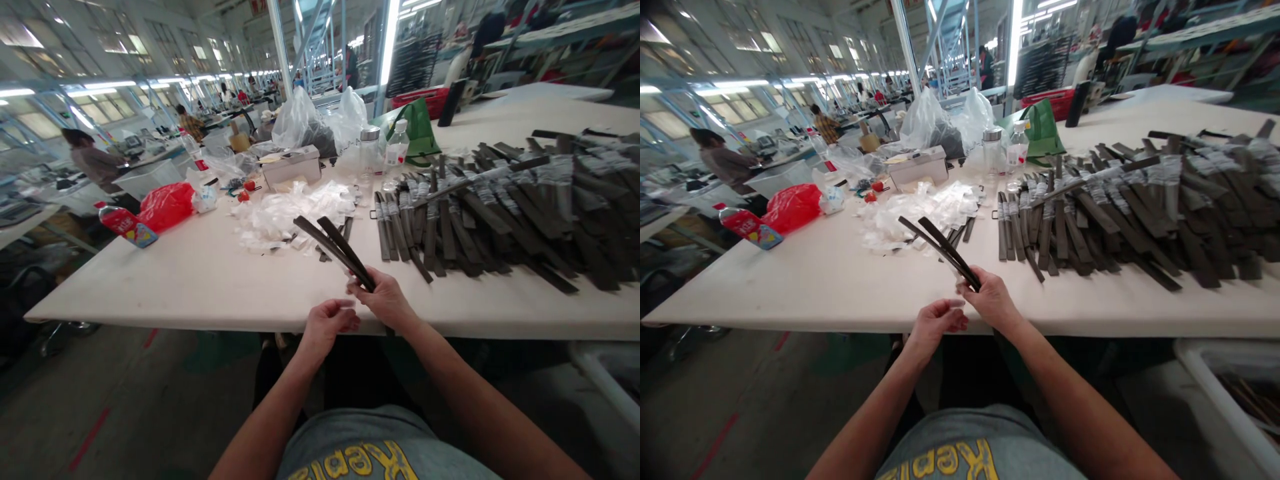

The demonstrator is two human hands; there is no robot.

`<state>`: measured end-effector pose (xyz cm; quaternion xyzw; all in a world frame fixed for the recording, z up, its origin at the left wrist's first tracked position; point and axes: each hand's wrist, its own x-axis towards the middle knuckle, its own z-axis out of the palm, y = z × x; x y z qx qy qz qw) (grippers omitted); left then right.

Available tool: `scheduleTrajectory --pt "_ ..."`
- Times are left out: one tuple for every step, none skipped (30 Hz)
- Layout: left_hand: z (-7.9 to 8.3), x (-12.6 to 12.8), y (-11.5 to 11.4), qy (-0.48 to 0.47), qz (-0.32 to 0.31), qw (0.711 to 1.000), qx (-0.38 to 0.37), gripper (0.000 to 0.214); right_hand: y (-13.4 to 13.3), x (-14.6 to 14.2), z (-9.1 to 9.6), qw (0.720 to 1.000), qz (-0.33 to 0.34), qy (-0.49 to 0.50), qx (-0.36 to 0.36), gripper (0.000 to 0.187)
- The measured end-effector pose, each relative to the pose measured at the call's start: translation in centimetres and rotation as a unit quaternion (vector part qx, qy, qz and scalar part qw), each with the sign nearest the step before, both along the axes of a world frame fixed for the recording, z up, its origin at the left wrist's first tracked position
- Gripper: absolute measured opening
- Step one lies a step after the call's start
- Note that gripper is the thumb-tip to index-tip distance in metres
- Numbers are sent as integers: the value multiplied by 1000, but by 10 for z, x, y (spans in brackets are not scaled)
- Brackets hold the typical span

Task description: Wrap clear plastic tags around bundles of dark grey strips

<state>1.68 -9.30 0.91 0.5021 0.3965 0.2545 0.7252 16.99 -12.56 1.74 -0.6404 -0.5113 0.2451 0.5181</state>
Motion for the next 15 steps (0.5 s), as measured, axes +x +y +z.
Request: scheduleTrajectory --pt "0 -1 -2 6 -16 1000 -5 40 -1 -1 2 1000 11 -26 0 18" --pt "-1 -2 -3 15 -33 999 -7 39 -1 -2 4 999 21 -46 -3 16" --pt "-1 -3 -4 25 -51 998 -6 38 -2 -3 6 998 31 -62 -9 15" --pt "-1 -3 -4 34 -70 997 -4 36 -3 -5 8 997 37 -73 -15 15" --pt "-1 -4 -4 41 -84 996 1 35 -5 -6 10 996 39 -79 -20 16" --pt "-1 -5 -4 42 -90 995 6 34 -7 -6 12 996 40 -77 -22 17" --pt "-1 -5 -3 37 -87 996 8 33 -10 -6 13 997 41 -65 -24 19" --pt "-2 -6 -2 28 -75 997 6 32 -13 -6 14 998 44 -43 -27 23" --pt "-1 -6 -1 14 -54 998 -2 31 -17 -4 14 998 48 -10 -33 28" --pt "-1 -7 2 -3 -28 999 -17 30 -22 -2 14 997 51 32 -40 34" --pt "0 -7 4 -23 2 999 -41 30 -28 0 14 994 52 78 -48 40" --pt "0 -8 7 -45 34 996 -69 31 -34 3 13 990 48 121 -56 46" --pt "1 -8 11 -69 67 990 -99 32 -41 6 11 985 41 157 -64 49" --pt "3 -8 14 -91 98 983 -127 33 -48 9 10 980 32 184 -75 51" --pt "4 -7 18 -112 125 974 -154 34 -55 12 8 975 25 201 -88 51"
